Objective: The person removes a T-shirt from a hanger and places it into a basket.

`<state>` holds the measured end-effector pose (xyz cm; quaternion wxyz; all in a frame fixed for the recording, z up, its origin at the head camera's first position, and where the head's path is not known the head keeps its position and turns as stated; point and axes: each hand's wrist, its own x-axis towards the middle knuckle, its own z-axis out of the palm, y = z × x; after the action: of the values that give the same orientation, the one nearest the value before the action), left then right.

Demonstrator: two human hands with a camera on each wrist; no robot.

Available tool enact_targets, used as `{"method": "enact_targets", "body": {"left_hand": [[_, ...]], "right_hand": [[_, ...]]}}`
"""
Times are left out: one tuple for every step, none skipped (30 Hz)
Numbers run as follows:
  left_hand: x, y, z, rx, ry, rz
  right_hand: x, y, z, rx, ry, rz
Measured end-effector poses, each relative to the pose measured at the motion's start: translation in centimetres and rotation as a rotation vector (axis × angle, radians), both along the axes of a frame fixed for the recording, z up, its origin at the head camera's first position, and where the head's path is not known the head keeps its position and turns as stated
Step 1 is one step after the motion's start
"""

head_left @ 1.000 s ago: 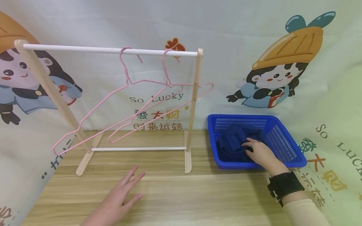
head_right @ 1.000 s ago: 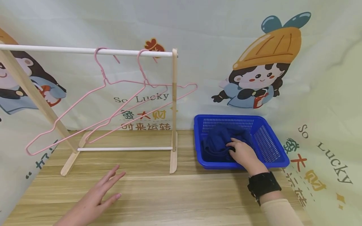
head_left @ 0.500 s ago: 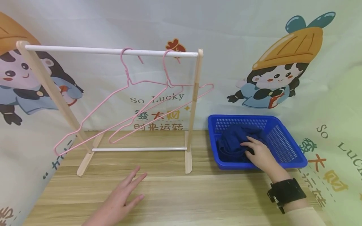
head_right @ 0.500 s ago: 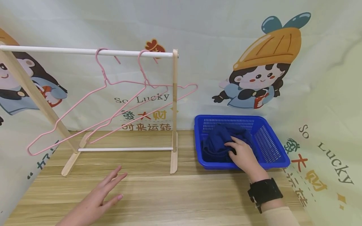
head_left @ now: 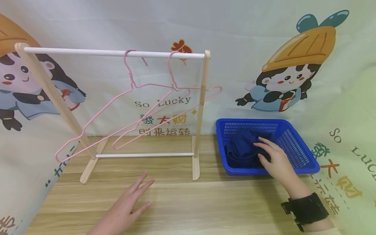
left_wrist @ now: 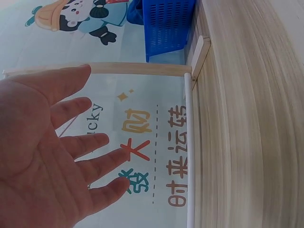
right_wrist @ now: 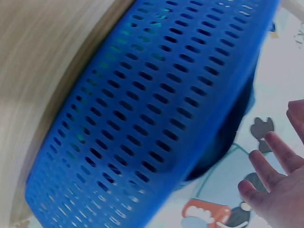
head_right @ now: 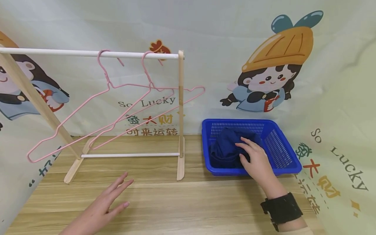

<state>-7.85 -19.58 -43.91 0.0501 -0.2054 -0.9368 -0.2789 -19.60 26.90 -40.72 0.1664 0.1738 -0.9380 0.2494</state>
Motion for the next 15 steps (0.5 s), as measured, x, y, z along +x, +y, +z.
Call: {"method": "enact_targets", "body": {"left_hand": [[0.0,0.1,0.1,-0.001,-0.002,0.001],[0.0,0.1,0.2,-0.003,0.000,0.001],[0.0,0.2,0.2,-0.005,-0.001,0.003],[0.0,0.3,0.4,-0.009,0.000,0.004],[-0.1,0.3,0.5,-0.013,0.002,0.004],[-0.2,0.4,0.6,-0.018,0.005,0.003],[-0.3,0.4,0.8,-0.025,0.013,-0.001],[-0.4,0.5,0.9,-0.032,0.021,-0.005],[-0.6,0.5,1.1,-0.040,0.029,-0.006],[-0.8,0.6,1.3,-0.048,0.043,-0.012],[-0.9,0.7,1.5,-0.056,0.053,-0.017],[-1.1,0.7,1.7,-0.066,0.064,-0.023],[-1.3,0.8,2.0,-0.079,0.079,-0.030],[-1.5,0.8,2.3,-0.091,0.090,-0.032],[-1.7,0.9,2.6,-0.100,0.104,-0.038]], "right_hand": [[0.2,0.0,0.2,-0.001,-0.005,-0.002],[0.4,0.0,0.3,-0.002,-0.009,-0.003],[0.6,-0.1,0.5,-0.006,-0.013,-0.003],[0.8,-0.2,0.7,-0.008,-0.020,-0.004],[1.0,-0.4,1.0,-0.013,-0.025,-0.002],[1.2,-0.5,1.2,-0.018,-0.026,0.002],[1.4,-0.7,1.5,-0.022,-0.030,0.007],[1.5,-0.9,1.8,-0.028,-0.034,0.014],[1.7,-1.2,2.0,-0.032,-0.035,0.023],[1.9,-1.4,2.3,-0.032,-0.034,0.032],[2.0,-1.7,2.6,-0.027,-0.031,0.042],[2.1,-2.0,2.8,-0.018,-0.027,0.052],[2.3,-2.3,3.0,-0.007,-0.026,0.062],[2.4,-2.6,3.2,0.010,-0.019,0.073],[2.5,-2.9,3.3,0.027,-0.010,0.083]]}}
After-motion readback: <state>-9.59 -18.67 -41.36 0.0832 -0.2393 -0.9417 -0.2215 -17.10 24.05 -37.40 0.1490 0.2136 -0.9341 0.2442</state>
